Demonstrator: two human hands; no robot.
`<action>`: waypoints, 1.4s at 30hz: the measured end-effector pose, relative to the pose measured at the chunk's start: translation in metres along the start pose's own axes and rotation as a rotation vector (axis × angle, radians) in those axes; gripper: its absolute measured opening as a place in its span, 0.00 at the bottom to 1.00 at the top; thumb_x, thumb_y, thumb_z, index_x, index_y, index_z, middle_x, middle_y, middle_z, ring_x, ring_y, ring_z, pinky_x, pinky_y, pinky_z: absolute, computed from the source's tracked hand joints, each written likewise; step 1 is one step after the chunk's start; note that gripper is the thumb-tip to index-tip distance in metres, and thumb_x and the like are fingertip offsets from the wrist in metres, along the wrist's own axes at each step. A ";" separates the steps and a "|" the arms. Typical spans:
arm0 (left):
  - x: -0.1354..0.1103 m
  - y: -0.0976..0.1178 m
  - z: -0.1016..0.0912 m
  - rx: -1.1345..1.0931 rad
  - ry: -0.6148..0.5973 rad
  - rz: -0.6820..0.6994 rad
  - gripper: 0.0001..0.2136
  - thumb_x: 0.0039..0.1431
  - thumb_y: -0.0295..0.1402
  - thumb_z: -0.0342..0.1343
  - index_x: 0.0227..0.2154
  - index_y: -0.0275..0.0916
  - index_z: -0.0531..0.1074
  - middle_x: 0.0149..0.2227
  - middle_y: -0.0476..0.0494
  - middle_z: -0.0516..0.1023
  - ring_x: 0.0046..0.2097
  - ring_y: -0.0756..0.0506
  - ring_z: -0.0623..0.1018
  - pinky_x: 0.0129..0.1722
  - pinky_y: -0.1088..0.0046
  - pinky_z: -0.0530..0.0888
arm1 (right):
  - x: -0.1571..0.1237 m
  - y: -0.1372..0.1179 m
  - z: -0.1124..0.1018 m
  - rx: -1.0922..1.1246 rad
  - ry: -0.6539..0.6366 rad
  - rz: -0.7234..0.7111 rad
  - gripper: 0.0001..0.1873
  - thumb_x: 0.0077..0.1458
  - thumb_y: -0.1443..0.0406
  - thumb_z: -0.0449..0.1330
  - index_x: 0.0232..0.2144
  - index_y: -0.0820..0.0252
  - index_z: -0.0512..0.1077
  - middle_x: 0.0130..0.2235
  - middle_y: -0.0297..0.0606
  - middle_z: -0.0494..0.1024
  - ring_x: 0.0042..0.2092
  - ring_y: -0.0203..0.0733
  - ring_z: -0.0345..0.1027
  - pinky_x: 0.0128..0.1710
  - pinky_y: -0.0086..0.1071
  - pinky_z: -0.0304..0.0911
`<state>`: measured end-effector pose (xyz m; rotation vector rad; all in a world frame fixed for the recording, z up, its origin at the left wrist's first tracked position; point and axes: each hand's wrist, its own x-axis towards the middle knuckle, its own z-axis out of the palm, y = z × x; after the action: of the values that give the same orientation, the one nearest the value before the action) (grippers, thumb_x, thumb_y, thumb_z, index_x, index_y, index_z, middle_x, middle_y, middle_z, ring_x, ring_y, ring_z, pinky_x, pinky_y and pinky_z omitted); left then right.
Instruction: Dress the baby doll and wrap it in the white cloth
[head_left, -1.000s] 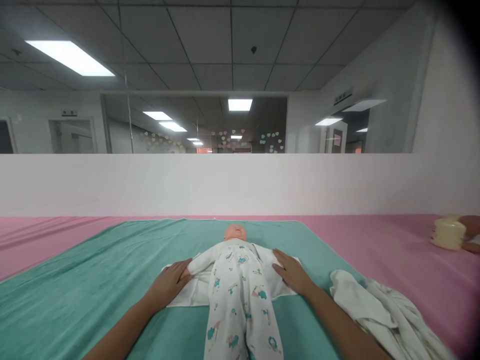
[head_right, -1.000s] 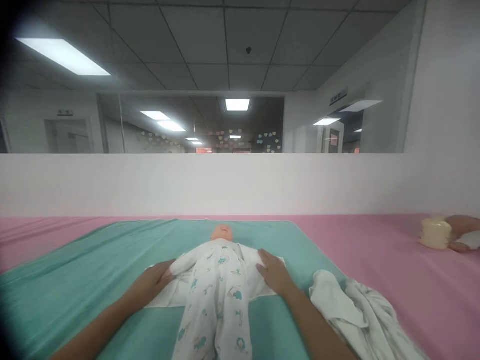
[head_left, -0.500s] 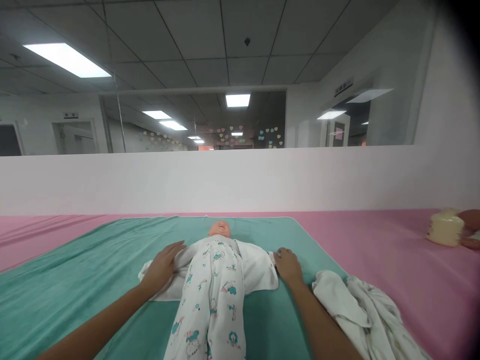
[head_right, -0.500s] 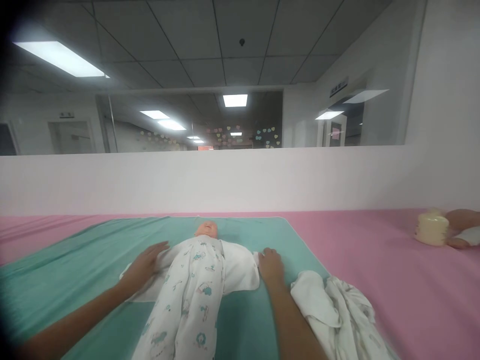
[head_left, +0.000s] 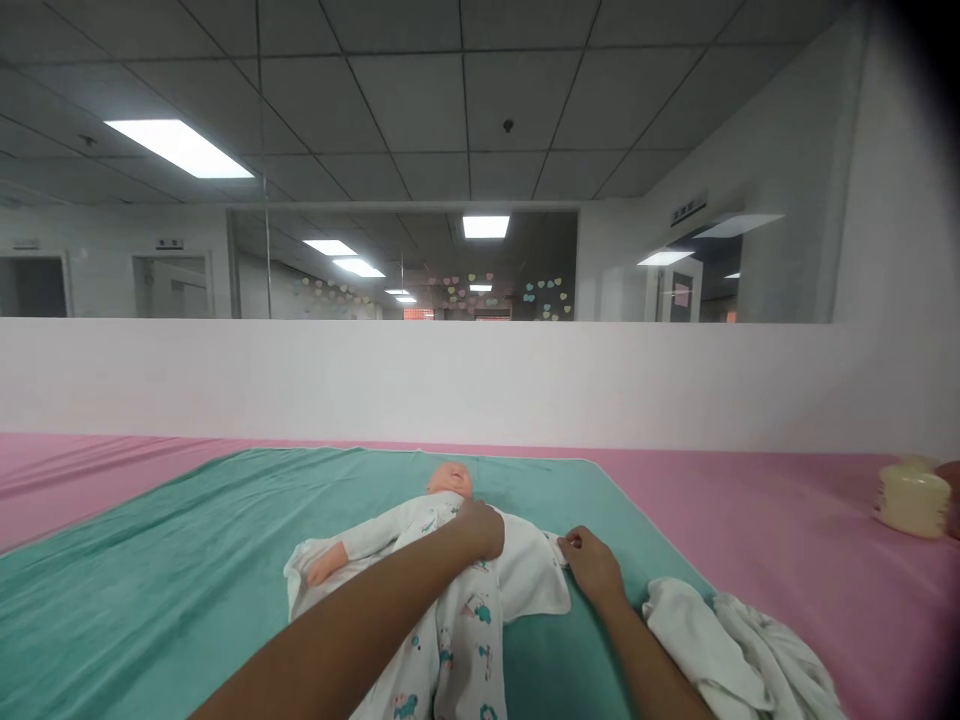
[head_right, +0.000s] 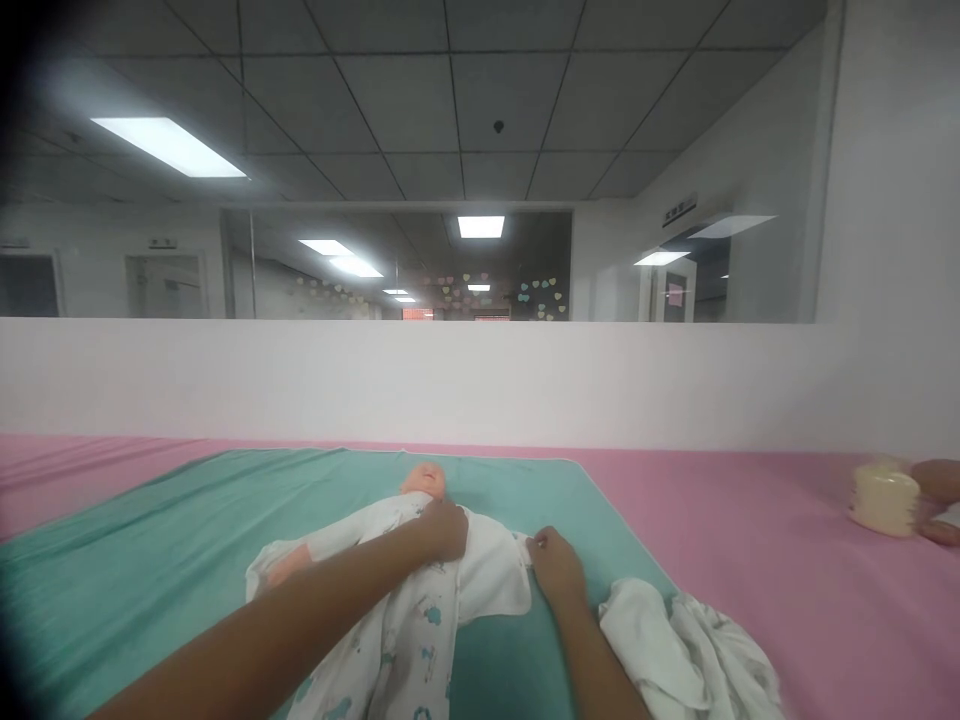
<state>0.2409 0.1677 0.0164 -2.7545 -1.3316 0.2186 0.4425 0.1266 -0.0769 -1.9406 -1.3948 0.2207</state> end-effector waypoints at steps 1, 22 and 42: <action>0.003 -0.001 0.000 0.017 -0.019 -0.010 0.18 0.42 0.28 0.55 0.41 0.33 0.72 0.44 0.25 0.73 0.48 0.30 0.70 0.45 0.50 0.65 | 0.000 -0.001 0.000 0.010 0.009 -0.002 0.12 0.51 0.56 0.47 0.28 0.56 0.65 0.32 0.37 0.74 0.35 0.43 0.67 0.30 0.33 0.55; 0.034 -0.012 0.019 -0.022 0.096 -0.118 0.16 0.38 0.31 0.61 0.35 0.38 0.76 0.41 0.31 0.76 0.46 0.31 0.72 0.48 0.46 0.60 | -0.012 -0.017 0.009 0.092 0.131 -0.040 0.15 0.43 0.58 0.54 0.34 0.59 0.63 0.41 0.46 0.72 0.43 0.48 0.67 0.42 0.36 0.64; 0.022 -0.009 0.017 0.096 0.088 0.228 0.11 0.40 0.28 0.59 0.32 0.37 0.74 0.41 0.33 0.76 0.41 0.35 0.75 0.39 0.57 0.71 | -0.015 -0.026 0.025 0.053 -0.113 -0.491 0.25 0.50 0.63 0.50 0.52 0.56 0.65 0.55 0.36 0.66 0.59 0.46 0.54 0.60 0.41 0.47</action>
<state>0.2451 0.1905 -0.0011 -2.7948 -0.9607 0.1666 0.4043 0.1289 -0.0824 -1.5041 -1.8684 0.1323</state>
